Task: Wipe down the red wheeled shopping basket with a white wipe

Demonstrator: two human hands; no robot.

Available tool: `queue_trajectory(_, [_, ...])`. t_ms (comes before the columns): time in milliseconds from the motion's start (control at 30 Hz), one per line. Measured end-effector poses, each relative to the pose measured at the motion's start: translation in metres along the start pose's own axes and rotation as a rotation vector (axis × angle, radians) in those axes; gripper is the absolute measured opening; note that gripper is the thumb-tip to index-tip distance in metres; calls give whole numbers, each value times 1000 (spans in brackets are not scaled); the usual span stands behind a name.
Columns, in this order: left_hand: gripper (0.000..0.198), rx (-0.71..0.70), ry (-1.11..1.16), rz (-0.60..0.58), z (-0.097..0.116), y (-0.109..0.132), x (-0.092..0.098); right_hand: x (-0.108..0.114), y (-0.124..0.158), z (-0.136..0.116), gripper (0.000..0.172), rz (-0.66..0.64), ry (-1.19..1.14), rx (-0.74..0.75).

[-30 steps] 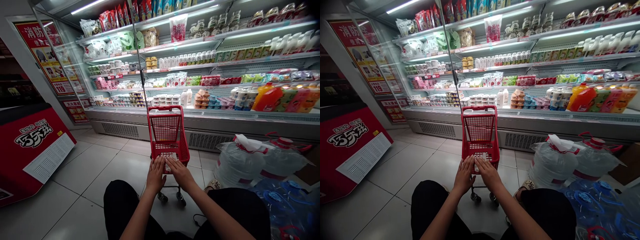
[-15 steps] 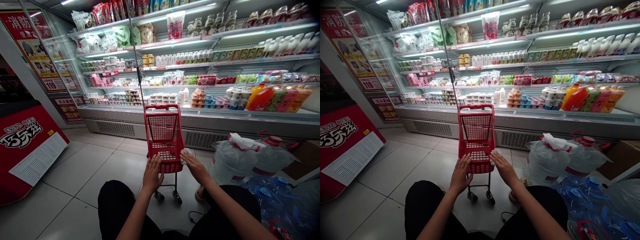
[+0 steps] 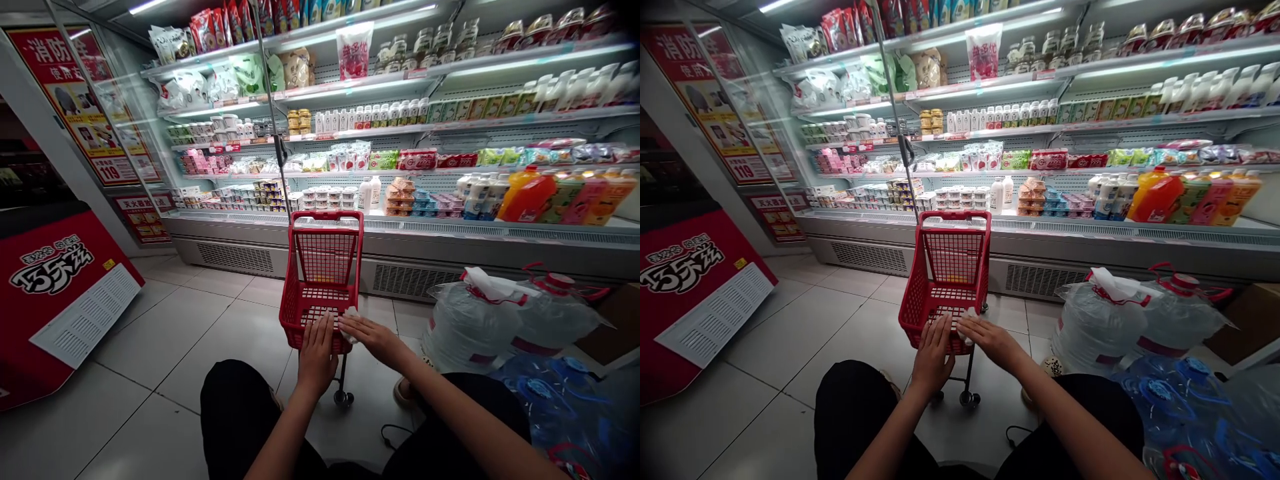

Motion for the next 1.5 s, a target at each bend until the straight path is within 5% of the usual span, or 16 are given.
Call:
queue_trajectory(300, [91, -24, 12, -28, -12, 4, 9, 7, -24, 74, 55, 17, -91, -43])
queue_trajectory(467, [88, -54, 10, -23, -19, 5, 11, 2, -33, 84, 42, 46, -103, -136])
queue_trajectory(1167, [80, 80, -48, 12, -66, 36, 45, -15, -45, -14, 37, 133, -86, -94])
queue_trajectory(1500, [77, 84, -23, 15, -84, 23, 42, -20, -53, -59, 32, 157, -97, -52])
Point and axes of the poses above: each hand's wrist, its own y-axis away from the middle knuckle, its own x-axis out of the back of the hand, z = x × y, the point moved 2 cm from there along -y, towards the middle knuckle, and after that the axes turned 6 degrees about z, right-handed, at the moved point
